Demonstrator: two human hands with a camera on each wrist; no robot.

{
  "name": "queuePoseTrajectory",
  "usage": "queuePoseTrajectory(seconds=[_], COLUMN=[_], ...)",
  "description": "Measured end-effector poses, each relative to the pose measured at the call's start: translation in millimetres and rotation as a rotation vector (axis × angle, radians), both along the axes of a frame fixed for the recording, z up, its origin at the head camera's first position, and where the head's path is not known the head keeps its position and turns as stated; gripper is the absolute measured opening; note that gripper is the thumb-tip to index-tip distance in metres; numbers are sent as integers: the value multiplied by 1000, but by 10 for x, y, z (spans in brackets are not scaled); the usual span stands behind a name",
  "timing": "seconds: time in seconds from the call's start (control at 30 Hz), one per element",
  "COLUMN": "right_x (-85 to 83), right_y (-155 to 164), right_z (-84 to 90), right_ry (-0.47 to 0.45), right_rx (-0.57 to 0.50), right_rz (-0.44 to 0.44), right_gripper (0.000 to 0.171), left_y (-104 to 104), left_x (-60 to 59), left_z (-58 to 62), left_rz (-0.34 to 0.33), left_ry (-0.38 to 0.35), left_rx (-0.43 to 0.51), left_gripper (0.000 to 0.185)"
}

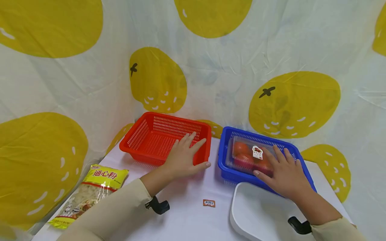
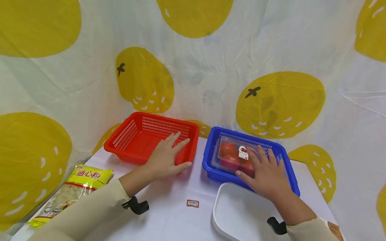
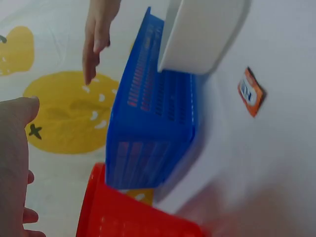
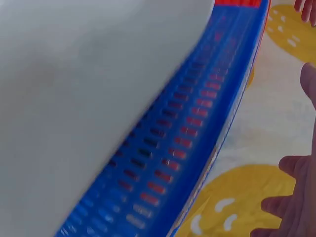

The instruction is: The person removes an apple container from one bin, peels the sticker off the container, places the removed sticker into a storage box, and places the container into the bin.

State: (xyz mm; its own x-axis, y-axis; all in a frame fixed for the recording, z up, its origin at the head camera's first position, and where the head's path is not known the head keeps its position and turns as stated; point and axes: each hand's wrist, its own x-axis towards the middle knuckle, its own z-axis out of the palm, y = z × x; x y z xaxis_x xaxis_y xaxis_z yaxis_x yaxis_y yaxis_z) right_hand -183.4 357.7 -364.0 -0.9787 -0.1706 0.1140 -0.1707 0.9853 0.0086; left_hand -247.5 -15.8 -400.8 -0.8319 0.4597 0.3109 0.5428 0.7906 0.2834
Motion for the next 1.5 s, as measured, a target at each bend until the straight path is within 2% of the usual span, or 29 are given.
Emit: queuePoseTrajectory(seconds=[0.23, 0.5, 0.63, 0.73, 0.9, 1.13, 1.3, 1.5], right_x=[-170, -399, -502, -560, -613, -769, -887, -987], right_y=[230, 510, 631, 714, 839, 1046, 1136, 1234], right_z=[-2, 25, 55, 54, -7, -56, 1, -92], right_ry=[30, -136, -208, -270, -377, -593, -713, -712], right_rx=[-9, -126, -255, -369, -496, -707, -742, -786], right_rz=[66, 6, -8, -29, -58, -70, -95, -88], right_gripper=[96, 96, 92, 90, 89, 91, 90, 91], left_y=[309, 649, 797, 901, 1059, 1171, 1211, 1287], left_x=[56, 150, 218, 265, 313, 281, 218, 203], left_z=[8, -33, -64, -117, -291, -484, -589, -644], left_rz=[-39, -119, -147, -124, -43, 27, 56, 60], left_ry=[-32, -90, -154, -205, -291, -367, -408, -478], left_rx=[86, 250, 334, 380, 430, 552, 619, 686], left_gripper=[93, 89, 86, 82, 77, 71, 64, 61])
